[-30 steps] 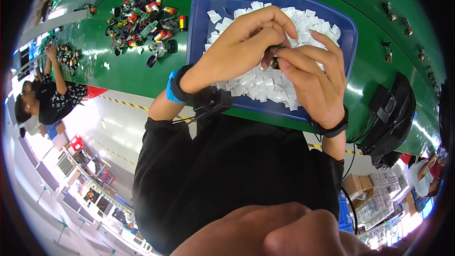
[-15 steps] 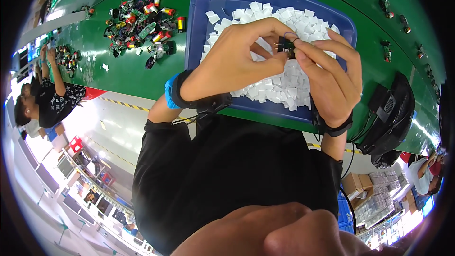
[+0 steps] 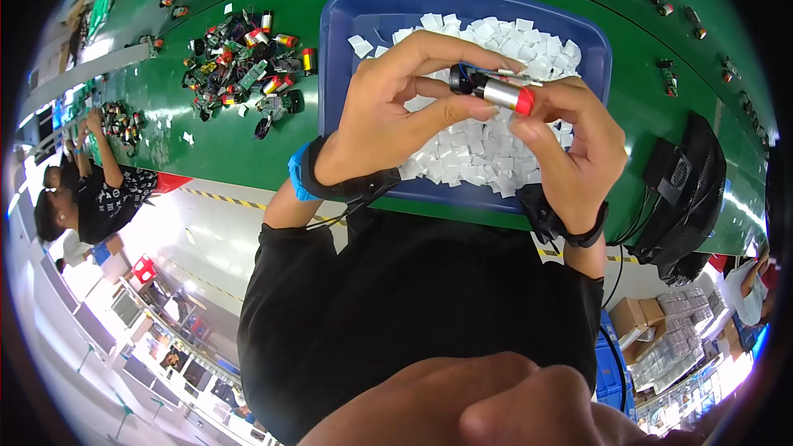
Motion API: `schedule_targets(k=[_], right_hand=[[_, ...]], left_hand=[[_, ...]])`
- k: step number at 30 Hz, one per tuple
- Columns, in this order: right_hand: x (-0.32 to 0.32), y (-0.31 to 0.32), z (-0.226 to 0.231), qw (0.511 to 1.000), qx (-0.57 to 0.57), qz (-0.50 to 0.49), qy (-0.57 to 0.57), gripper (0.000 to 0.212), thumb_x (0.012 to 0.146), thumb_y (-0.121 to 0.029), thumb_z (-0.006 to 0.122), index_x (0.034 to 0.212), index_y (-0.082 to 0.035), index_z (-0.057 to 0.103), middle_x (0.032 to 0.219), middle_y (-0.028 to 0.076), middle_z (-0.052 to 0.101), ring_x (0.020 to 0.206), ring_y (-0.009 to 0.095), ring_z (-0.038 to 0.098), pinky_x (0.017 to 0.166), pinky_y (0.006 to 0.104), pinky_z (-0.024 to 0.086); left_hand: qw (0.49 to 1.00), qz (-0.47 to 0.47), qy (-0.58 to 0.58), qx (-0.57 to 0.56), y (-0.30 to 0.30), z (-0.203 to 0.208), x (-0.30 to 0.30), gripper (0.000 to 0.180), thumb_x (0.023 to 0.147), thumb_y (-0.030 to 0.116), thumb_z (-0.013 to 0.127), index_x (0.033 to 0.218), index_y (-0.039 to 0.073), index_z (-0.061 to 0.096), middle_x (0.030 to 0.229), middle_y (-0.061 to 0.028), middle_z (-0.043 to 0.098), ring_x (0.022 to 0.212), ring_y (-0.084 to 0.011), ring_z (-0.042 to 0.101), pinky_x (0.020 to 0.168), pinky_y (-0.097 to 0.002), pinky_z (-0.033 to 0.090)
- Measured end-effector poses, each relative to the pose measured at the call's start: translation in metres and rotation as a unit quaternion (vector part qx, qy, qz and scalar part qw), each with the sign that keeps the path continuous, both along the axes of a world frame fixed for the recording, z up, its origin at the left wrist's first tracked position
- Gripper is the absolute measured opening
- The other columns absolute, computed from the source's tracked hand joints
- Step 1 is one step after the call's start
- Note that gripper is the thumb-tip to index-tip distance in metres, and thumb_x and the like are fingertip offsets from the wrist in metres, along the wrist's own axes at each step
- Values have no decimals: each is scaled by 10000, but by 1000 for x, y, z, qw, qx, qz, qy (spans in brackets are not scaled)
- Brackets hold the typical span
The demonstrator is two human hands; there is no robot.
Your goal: Assembling small electronic components by inserting cylindrical parts into black plastic housings.
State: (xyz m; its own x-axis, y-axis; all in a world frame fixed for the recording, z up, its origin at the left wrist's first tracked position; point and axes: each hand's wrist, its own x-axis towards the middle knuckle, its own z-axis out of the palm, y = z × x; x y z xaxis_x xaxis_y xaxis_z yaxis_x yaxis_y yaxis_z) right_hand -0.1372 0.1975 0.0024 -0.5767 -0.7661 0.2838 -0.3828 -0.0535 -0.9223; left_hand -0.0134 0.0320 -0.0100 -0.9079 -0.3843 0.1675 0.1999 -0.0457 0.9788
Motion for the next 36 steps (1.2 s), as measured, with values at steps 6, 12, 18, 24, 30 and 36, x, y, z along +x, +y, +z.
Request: schedule_targets(k=[6,12,18,24,30,36], right_hand=[[7,1,-6,997,-23,2,-72,197,894,4,711,1067,82,656,880,139,694,655,142,644,615,254,525],[14,-2,-2,967,-19,-12,-255,189,930,-7,677,1098,77,656,860,145,697,654,159,660,592,249,532],[13,-2,-6,962,-6,6,-272,179,961,-36,648,1109,64,666,852,140,698,644,146,654,572,241,518],[12,-8,-2,983,66,-20,-172,182,995,-84,610,1083,59,680,837,100,694,618,111,618,559,231,494],[9,-6,2,986,136,-12,-91,221,1024,-118,561,1114,41,687,814,84,679,602,95,584,555,228,480],[0,-3,2,991,135,1,-19,214,1004,-111,582,1137,18,688,833,76,681,615,91,584,565,227,481]], left_hand=[[987,-42,-19,-153,-7,6,2,394,848,-45,727,1223,-69,608,1210,-215,671,1046,-234,680,722,-292,610],[967,69,14,-246,4,11,-2,357,777,-22,791,1123,-2,706,1059,-94,732,817,-158,668,588,-237,586],[952,96,23,-290,6,6,-5,347,769,-8,795,1106,15,712,1007,-73,736,781,-174,634,561,-235,574],[954,91,13,-287,6,7,-13,328,771,3,784,1087,27,698,933,-63,715,729,-177,604,544,-263,531],[898,66,15,-436,-3,9,-14,368,757,-75,760,1101,38,691,996,-79,715,839,-175,653,583,-250,579],[899,11,-2,-437,-18,19,-33,276,803,42,778,1064,21,692,937,-81,711,718,-179,647,536,-221,517]])
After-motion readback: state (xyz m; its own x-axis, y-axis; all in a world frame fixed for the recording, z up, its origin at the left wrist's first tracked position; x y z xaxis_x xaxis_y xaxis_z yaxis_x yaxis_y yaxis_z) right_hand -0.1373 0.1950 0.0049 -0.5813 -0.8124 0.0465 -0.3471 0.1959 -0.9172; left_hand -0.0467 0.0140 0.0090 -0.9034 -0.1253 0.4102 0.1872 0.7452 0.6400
